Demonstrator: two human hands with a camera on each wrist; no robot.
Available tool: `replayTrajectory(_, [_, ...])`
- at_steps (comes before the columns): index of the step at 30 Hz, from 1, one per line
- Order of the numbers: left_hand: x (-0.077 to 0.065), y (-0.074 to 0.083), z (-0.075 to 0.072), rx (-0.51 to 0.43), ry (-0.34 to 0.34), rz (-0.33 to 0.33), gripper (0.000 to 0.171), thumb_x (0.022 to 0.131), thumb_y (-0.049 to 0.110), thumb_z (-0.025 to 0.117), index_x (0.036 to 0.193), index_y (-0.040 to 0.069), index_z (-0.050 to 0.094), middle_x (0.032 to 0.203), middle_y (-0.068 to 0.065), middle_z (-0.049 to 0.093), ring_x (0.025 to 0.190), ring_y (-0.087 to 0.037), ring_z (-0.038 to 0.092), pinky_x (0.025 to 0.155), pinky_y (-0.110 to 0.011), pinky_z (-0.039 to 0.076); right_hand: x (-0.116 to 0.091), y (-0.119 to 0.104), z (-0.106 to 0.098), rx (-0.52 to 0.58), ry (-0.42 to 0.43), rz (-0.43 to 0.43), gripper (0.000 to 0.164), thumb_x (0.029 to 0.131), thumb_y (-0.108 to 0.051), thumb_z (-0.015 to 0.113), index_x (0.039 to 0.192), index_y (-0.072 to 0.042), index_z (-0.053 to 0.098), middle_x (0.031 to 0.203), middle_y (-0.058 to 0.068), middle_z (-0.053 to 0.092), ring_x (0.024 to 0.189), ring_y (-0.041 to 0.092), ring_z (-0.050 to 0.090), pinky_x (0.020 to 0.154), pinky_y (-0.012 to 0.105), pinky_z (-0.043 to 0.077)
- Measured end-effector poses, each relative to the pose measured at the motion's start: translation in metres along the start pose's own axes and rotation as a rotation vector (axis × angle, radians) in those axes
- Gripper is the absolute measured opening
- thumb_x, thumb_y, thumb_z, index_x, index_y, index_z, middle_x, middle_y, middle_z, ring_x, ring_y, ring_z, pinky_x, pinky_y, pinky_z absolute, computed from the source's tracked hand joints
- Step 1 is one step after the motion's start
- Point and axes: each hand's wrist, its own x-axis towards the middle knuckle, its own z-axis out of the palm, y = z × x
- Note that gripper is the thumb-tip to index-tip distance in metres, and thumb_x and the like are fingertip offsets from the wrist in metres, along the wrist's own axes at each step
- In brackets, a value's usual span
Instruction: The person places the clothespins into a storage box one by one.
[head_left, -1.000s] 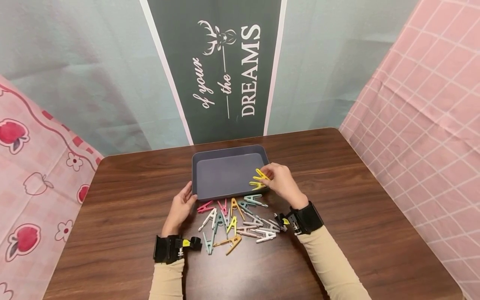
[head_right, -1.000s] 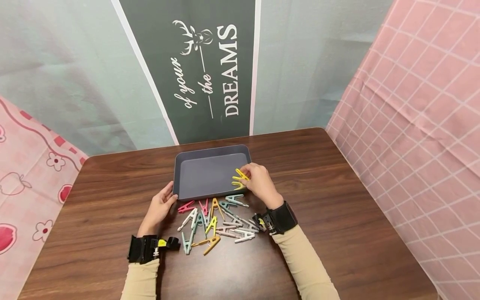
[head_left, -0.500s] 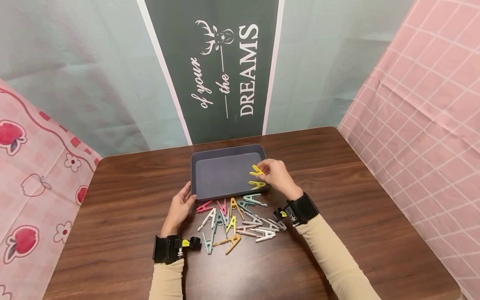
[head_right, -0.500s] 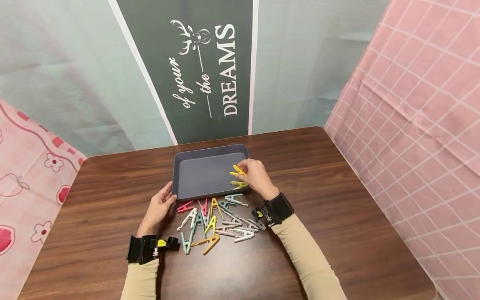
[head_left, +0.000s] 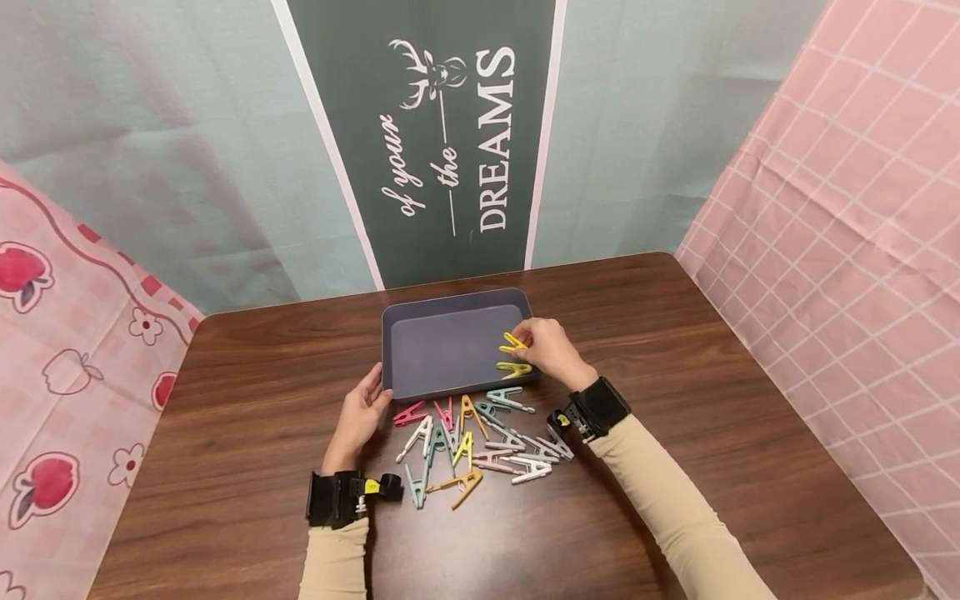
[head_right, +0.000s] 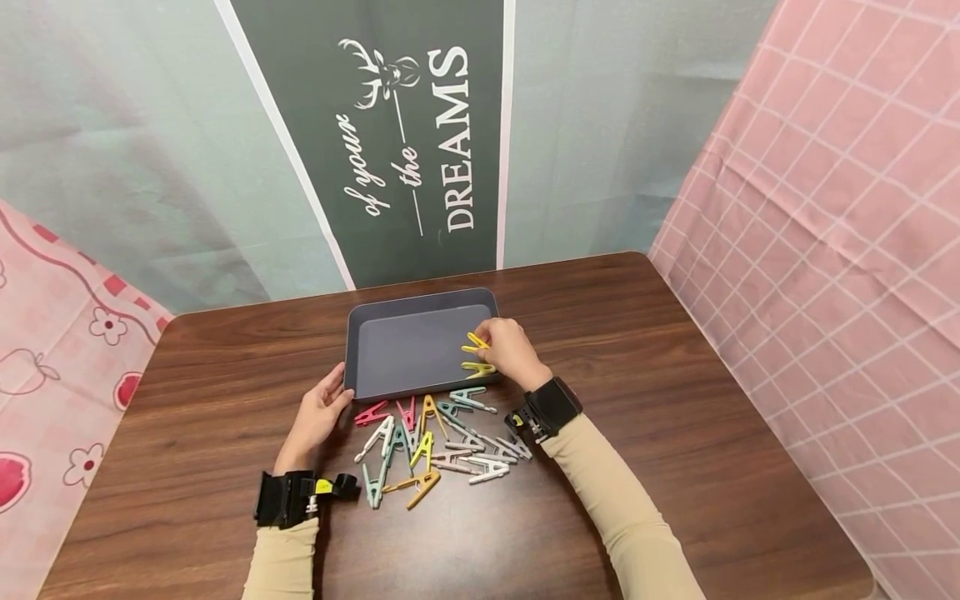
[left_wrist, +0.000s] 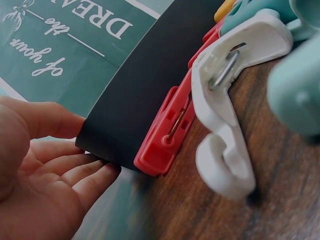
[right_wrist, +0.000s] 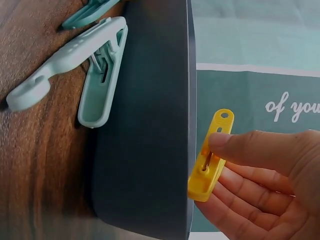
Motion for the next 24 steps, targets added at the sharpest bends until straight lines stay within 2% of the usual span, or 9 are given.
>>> replayTrajectory(3, [0.0,0.0,-0.001,-0.003,-0.002,-0.003,0.06,0.097,0.0,0.047,0.151,-0.002,0.022,0.158,-0.025,0.023,0.145,-0.038,0.031,0.117,-0.04,0.031,0.002,-0.003,0.003,-0.004,-0.009,0.009,0.021,0.078,-0.007,0.077,0.097,0.001,0.071,0.086,0.014,0.071,0.078,0.023,0.065,0.07,0.032,0.057])
replayTrajectory(9, [-0.001,0.001,0.0,0.002,0.002,-0.009,0.06,0.097,0.001,0.047,0.152,-0.002,0.022,0.157,-0.024,0.024,0.144,-0.038,0.032,0.117,-0.04,0.031,0.004,-0.012,0.011,-0.032,-0.035,-0.026,0.022,0.078,-0.007,0.077,0.098,0.001,0.071,0.086,0.014,0.071,0.079,0.023,0.065,0.07,0.032,0.057])
replayTrajectory(17, [0.0,0.0,0.001,0.003,0.007,-0.011,0.06,0.097,0.0,0.047,0.151,-0.002,0.022,0.157,-0.024,0.024,0.145,-0.038,0.031,0.117,-0.041,0.031,0.008,-0.021,0.022,-0.055,-0.134,-0.064,0.022,0.079,-0.006,0.076,0.1,-0.001,0.072,0.086,0.011,0.072,0.077,0.019,0.065,0.069,0.027,0.056])
replayTrajectory(24, [0.0,-0.001,0.002,-0.014,0.009,-0.01,0.06,0.097,-0.001,0.047,0.151,-0.002,0.022,0.158,-0.024,0.024,0.145,-0.038,0.031,0.117,-0.04,0.031,0.011,-0.022,0.032,-0.081,-0.212,-0.082,0.021,0.08,-0.007,0.075,0.101,-0.004,0.072,0.088,0.01,0.071,0.08,0.019,0.064,0.072,0.029,0.057])
